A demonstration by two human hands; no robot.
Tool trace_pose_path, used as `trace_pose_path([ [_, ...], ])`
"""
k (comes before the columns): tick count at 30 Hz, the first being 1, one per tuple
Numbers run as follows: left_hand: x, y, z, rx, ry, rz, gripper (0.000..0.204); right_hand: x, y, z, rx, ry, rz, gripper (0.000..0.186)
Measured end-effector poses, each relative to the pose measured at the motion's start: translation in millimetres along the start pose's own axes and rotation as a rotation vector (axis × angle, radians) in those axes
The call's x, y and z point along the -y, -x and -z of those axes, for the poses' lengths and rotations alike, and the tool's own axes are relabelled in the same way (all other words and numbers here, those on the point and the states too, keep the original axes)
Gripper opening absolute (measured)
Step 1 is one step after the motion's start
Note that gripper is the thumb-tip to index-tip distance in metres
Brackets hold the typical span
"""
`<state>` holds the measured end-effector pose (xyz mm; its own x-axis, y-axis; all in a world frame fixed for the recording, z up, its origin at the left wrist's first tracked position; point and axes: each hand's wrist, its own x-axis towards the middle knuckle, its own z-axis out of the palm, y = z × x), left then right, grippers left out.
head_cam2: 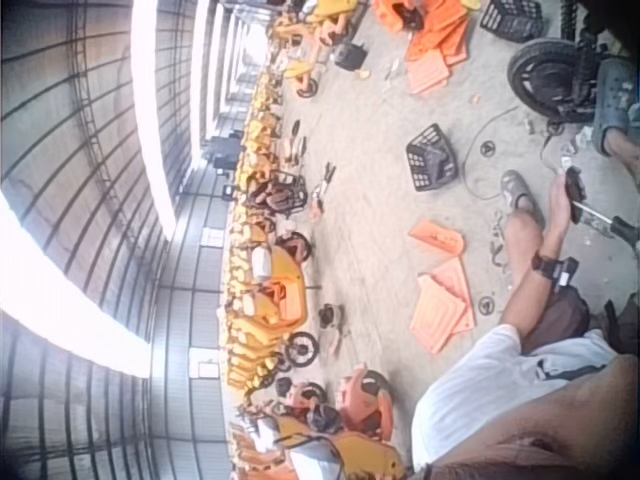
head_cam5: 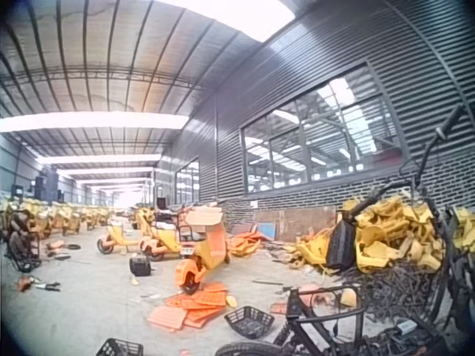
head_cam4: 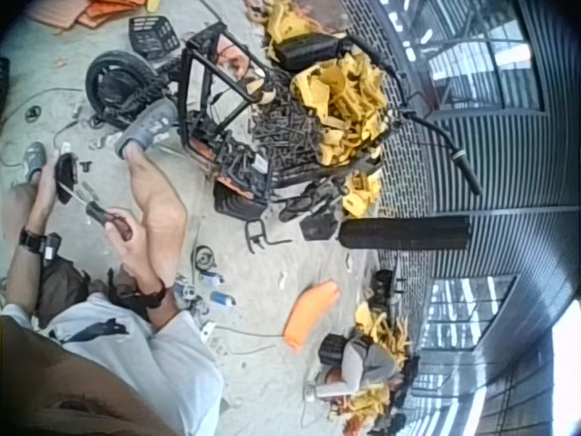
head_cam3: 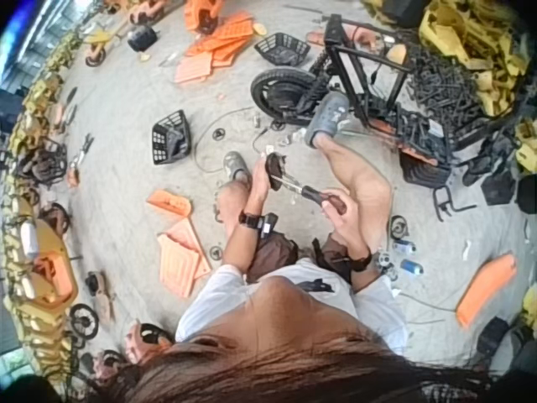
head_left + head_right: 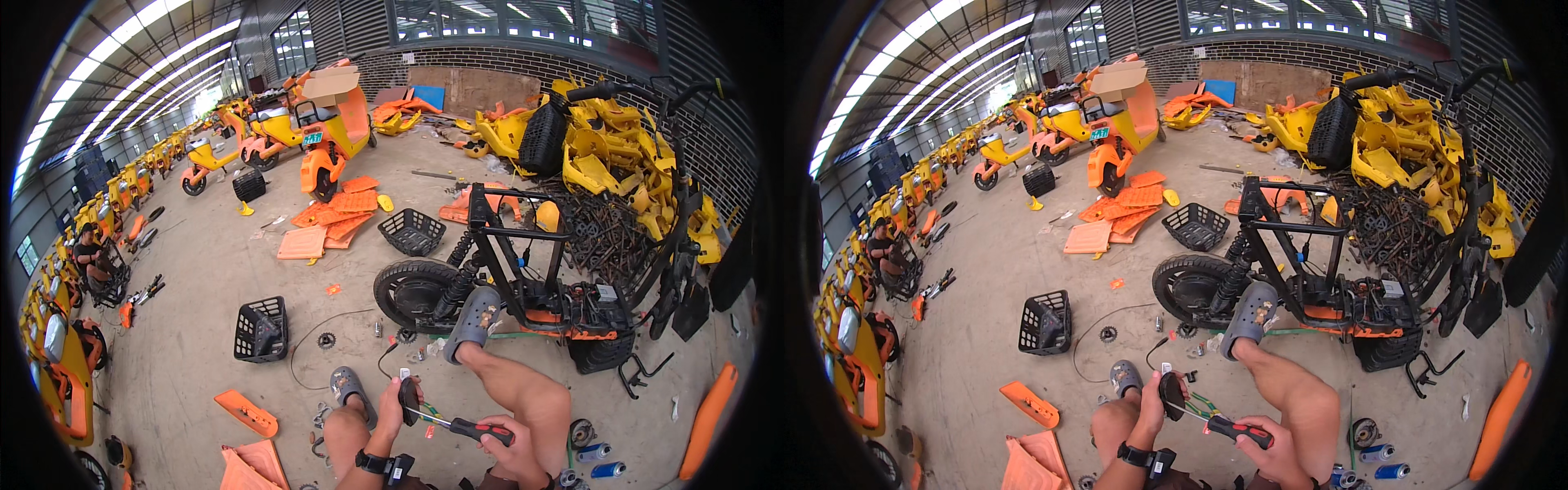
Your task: The person sits on the floor and uses a screwdriver to manipulate screws on a black plastic scooter component held in their lap.
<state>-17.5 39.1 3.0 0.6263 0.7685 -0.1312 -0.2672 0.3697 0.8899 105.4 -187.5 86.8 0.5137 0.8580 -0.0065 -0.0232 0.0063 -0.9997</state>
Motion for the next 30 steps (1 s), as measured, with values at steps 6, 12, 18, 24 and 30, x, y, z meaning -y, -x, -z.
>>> trace_pose_path([
  [6, 0, 4, -3, 0.015, -0.221, -0.187, 0.058, -1, 0, 0, -0.035, -0.116, -0.1, 0.021],
  [12, 3, 3, -3, -0.033, -0.026, -0.181, 0.058, -1, -2, 1, 0.012, -0.172, -0.107, 0.021],
  [18, 0, 0, 0, 0.01, 0.063, -0.009, 0.058, 4, -1, -7, 0.028, 0.054, 0.03, 0.022],
  [24, 2, 7, -2, -0.002, -0.187, -0.329, 0.058, -6, -4, 4, -0.053, -0.31, -0.182, 0.022],
  [30, 1, 2, -1, 0.024, 0.062, -0.108, 0.06, 7, 4, -10, -0.051, -0.031, 0.001, 0.019],
])
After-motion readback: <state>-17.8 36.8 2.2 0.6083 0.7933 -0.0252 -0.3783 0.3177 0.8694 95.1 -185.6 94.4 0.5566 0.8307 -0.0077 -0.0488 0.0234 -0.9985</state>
